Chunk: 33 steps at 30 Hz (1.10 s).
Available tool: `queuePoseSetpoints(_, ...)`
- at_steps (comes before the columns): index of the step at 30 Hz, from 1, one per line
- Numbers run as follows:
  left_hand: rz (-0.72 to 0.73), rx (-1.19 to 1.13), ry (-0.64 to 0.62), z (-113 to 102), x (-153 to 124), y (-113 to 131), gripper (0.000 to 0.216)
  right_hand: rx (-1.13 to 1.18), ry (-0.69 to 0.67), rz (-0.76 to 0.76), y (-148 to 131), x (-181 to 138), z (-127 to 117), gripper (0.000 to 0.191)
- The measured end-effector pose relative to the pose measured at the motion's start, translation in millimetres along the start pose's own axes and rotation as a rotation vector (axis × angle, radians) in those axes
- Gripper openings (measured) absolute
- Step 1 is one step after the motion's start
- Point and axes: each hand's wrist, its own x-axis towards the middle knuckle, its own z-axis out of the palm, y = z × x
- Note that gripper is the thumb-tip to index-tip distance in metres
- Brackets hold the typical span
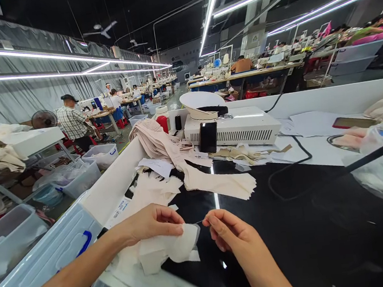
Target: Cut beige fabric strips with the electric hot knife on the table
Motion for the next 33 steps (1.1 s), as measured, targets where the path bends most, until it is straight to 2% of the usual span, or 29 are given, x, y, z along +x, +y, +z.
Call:
queuePoseSetpoints(5, 0.016, 0.088, -0.009, 0.3, 0.6, 1.5, 0.031, 0.133, 0.01, 0.044, -8.3, 0.3, 7.3, 0.043)
queuePoseSetpoints(8, 0.031, 0.128, -0.014, 0.6, 0.5, 1.9, 0.03, 0.306, 0.03, 0.114, -13.3, -2.6, 13.7, 0.042)
queuePoseSetpoints(10, 0.078, 0.194, 0.007, 2.0, -0.4, 0.9, 0.027, 0.44, -0.013, 0.177, -15.6, -5.4, 17.4, 0.044)
queuePoseSetpoints(12, 0.2, 0.332, 0.062, 4.3, -1.8, -2.6, 0.018, 0.535, -0.082, 0.226, -17.1, -9.1, 20.8, 0.047)
queuePoseSetpoints(15, 0.557, 0.72, 0.221, 7.3, -4.9, -12.8, 0.006, 0.569, -0.149, 0.231, -17.3, -17.0, 25.4, 0.046)
queuePoseSetpoints(18, 0.98, 1.229, 0.418, 8.6, -9.1, -24.4, 0.017, 0.5, -0.165, 0.201, -13.6, -26.1, 28.3, 0.043)
queuePoseSetpoints(20, 1.155, 1.429, 0.496, 8.7, -11.9, -29.3, 0.022, 0.421, -0.189, 0.193, -8.9, -31.0, 28.7, 0.044)
queuePoseSetpoints(24, 1.257, 1.486, 0.547, 8.0, -14.1, -31.9, 0.024, 0.292, -0.233, 0.181, 1.6, -35.9, 28.0, 0.048)
queuePoseSetpoints(33, 1.386, 1.454, 0.551, 3.0, -9.7, -40.4, 0.015, 0.273, -0.289, 0.205, 9.2, -39.7, 33.7, 0.052)
